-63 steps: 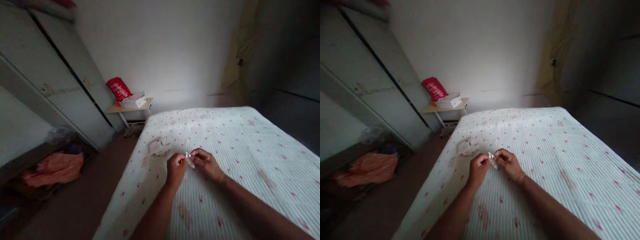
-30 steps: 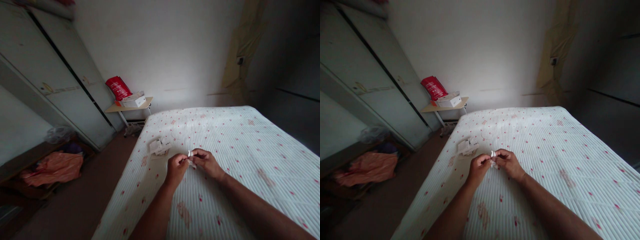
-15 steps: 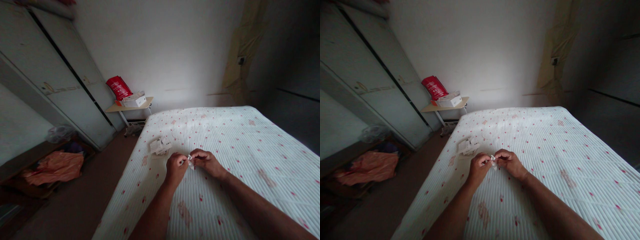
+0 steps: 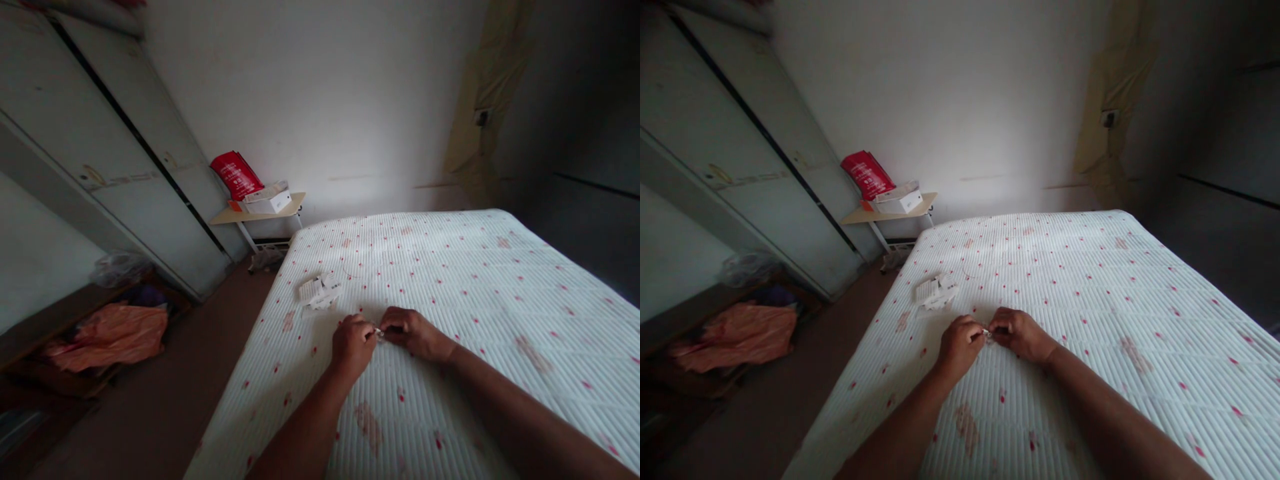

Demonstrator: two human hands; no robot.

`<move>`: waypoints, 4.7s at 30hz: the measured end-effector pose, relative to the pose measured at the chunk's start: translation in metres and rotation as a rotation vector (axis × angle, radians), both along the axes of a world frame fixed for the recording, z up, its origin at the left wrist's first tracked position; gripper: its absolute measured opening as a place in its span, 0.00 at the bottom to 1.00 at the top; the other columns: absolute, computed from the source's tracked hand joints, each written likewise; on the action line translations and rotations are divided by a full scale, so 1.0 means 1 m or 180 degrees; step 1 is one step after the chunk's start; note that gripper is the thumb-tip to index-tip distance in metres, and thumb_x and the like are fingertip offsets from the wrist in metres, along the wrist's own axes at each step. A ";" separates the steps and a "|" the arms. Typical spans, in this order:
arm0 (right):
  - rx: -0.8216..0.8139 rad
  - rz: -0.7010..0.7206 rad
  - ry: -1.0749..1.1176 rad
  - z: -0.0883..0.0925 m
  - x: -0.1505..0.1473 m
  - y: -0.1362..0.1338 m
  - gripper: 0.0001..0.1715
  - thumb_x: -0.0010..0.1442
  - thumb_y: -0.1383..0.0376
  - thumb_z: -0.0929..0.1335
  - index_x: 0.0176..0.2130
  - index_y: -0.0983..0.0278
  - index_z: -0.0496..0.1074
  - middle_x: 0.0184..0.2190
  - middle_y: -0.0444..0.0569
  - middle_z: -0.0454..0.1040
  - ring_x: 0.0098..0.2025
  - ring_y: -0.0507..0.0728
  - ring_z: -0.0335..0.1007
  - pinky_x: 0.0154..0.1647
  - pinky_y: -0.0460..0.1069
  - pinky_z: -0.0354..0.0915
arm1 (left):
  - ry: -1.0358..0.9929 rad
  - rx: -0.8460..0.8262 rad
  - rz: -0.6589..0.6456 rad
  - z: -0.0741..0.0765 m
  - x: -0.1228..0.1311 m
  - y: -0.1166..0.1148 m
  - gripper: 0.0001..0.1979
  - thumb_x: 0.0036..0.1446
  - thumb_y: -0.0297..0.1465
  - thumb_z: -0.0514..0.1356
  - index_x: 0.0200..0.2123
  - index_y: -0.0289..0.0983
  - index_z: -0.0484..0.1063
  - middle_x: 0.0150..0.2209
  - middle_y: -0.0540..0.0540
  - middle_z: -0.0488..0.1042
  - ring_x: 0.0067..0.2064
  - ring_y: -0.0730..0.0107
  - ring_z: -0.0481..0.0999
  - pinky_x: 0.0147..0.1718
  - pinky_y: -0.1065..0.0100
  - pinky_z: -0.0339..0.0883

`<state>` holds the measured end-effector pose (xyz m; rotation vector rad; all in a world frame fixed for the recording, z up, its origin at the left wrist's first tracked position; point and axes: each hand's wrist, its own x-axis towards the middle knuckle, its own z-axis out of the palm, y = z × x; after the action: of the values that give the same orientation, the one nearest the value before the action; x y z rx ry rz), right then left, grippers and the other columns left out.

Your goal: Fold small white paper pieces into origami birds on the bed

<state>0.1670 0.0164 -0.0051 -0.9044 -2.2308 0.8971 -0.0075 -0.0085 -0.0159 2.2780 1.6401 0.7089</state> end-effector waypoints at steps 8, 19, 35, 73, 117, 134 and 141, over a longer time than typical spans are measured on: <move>-0.0168 -0.0256 0.0036 0.001 -0.001 0.003 0.08 0.52 0.71 0.66 0.32 0.64 0.75 0.31 0.47 0.70 0.31 0.52 0.67 0.33 0.46 0.61 | 0.0120 -0.0184 0.0247 0.003 0.004 0.001 0.06 0.50 0.27 0.58 0.23 0.38 0.73 0.27 0.49 0.71 0.34 0.71 0.68 0.32 0.72 0.55; -0.0029 -0.0258 0.0033 0.000 -0.003 0.003 0.08 0.52 0.72 0.64 0.30 0.63 0.72 0.29 0.46 0.70 0.31 0.52 0.66 0.32 0.46 0.61 | -0.0084 -0.0225 0.0315 0.003 0.002 0.002 0.07 0.49 0.27 0.58 0.22 0.37 0.72 0.25 0.50 0.71 0.32 0.72 0.67 0.32 0.72 0.54; 0.1174 -0.0045 -0.0708 -0.011 -0.004 -0.009 0.13 0.62 0.66 0.60 0.34 0.62 0.73 0.30 0.49 0.70 0.31 0.52 0.67 0.32 0.46 0.61 | 0.0220 -0.0452 0.0358 0.009 0.004 0.008 0.05 0.48 0.28 0.58 0.24 0.39 0.75 0.25 0.50 0.73 0.30 0.72 0.69 0.27 0.72 0.52; 0.0371 -0.0552 -0.0367 -0.007 -0.005 -0.003 0.06 0.57 0.64 0.65 0.34 0.64 0.70 0.30 0.47 0.70 0.30 0.52 0.66 0.30 0.45 0.61 | 0.0367 -0.0290 0.0455 0.008 0.009 0.000 0.05 0.49 0.27 0.58 0.26 0.38 0.74 0.28 0.48 0.73 0.35 0.68 0.70 0.34 0.70 0.57; 0.1228 -0.0238 0.0217 -0.007 0.002 0.001 0.17 0.64 0.62 0.57 0.37 0.65 0.72 0.31 0.54 0.70 0.34 0.54 0.67 0.33 0.47 0.64 | -0.0691 -0.0084 0.0744 0.003 0.002 0.000 0.03 0.46 0.27 0.59 0.26 0.37 0.74 0.27 0.49 0.74 0.32 0.70 0.71 0.35 0.70 0.62; 0.0157 -0.0168 0.0351 -0.005 -0.001 0.001 0.21 0.60 0.52 0.62 0.34 0.64 0.75 0.27 0.49 0.72 0.31 0.52 0.68 0.32 0.46 0.63 | -0.1356 -0.0138 0.0342 0.002 0.005 0.000 0.04 0.46 0.26 0.60 0.27 0.36 0.75 0.27 0.49 0.75 0.31 0.72 0.72 0.33 0.73 0.63; 0.0017 -0.0099 0.0693 -0.006 0.002 0.000 0.19 0.60 0.54 0.62 0.35 0.64 0.74 0.30 0.50 0.73 0.32 0.53 0.69 0.34 0.47 0.64 | -0.1845 -0.0463 0.0320 -0.004 0.002 0.002 0.08 0.46 0.31 0.61 0.29 0.34 0.77 0.25 0.49 0.75 0.28 0.73 0.72 0.29 0.74 0.63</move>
<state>0.1688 0.0165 -0.0107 -0.7965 -2.0273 0.9283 -0.0057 -0.0068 -0.0202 1.6791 1.4642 1.1045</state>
